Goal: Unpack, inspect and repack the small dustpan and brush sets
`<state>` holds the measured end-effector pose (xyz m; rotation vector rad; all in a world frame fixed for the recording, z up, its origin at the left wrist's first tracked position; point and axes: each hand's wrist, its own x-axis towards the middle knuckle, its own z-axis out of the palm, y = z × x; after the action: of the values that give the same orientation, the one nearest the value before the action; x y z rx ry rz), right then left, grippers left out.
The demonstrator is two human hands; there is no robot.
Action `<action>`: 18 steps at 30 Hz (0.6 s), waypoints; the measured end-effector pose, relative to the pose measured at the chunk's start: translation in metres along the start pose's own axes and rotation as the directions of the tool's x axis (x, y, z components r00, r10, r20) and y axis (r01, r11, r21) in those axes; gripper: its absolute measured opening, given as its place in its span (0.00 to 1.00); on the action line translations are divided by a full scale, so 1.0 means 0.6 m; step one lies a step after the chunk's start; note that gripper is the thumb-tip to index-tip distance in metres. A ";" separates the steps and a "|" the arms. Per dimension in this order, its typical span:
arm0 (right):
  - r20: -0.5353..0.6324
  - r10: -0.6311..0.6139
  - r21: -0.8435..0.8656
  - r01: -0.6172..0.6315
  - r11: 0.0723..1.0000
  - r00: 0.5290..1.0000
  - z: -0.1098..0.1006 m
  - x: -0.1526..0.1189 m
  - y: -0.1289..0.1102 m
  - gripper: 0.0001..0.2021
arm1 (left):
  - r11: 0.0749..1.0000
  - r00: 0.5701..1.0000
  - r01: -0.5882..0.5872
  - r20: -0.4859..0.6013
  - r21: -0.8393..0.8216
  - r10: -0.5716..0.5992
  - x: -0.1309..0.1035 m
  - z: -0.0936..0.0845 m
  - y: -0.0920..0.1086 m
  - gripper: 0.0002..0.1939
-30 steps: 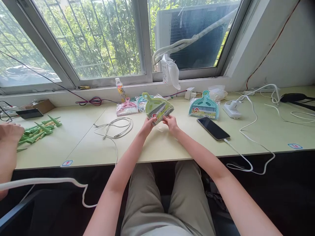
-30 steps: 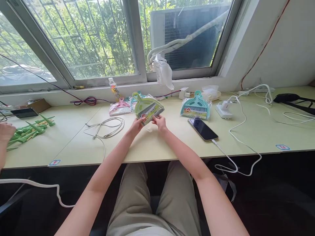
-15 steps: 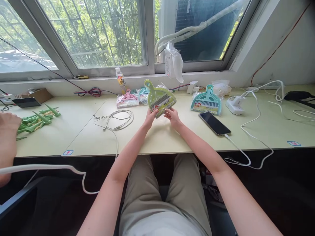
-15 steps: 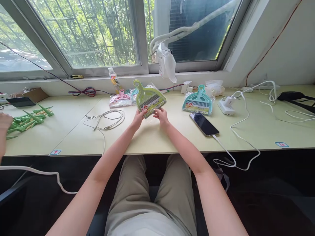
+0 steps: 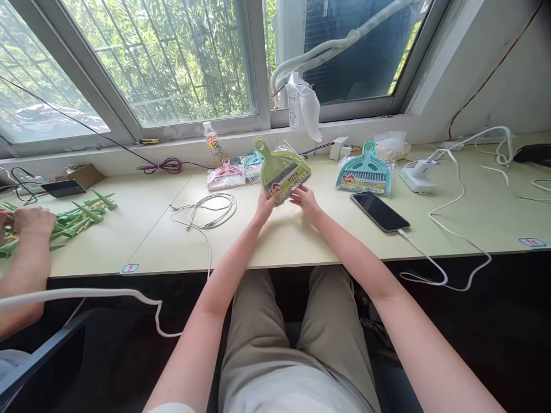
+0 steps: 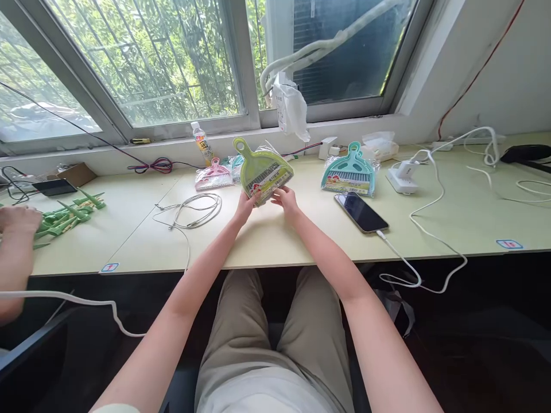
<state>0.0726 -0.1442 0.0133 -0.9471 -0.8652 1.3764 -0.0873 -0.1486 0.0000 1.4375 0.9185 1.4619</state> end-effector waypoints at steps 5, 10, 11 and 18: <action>0.033 0.044 -0.093 -0.041 0.995 0.998 0.001 0.000 -0.007 0.03 | 0.992 0.993 0.116 -0.009 -0.055 -0.116 -0.002 0.001 0.006 0.33; 0.046 0.065 -0.309 -0.047 0.950 0.997 -0.009 0.009 -0.019 0.09 | 0.972 0.984 0.175 -0.010 -0.154 -0.178 0.001 -0.003 0.017 0.30; 0.016 0.042 -0.379 -0.033 0.925 0.999 -0.015 0.013 -0.021 0.12 | 0.964 0.979 0.198 -0.020 -0.177 -0.205 0.003 -0.006 0.020 0.29; 0.148 -0.518 -0.865 0.363 0.345 0.843 -0.074 0.044 -0.025 0.25 | 0.878 0.897 0.314 -0.189 -0.360 -0.399 0.017 -0.051 0.036 0.22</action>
<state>0.1199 -0.1190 0.0086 -1.4116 -1.6379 0.2581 -0.1189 -0.1448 0.0215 0.7959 0.9904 1.4504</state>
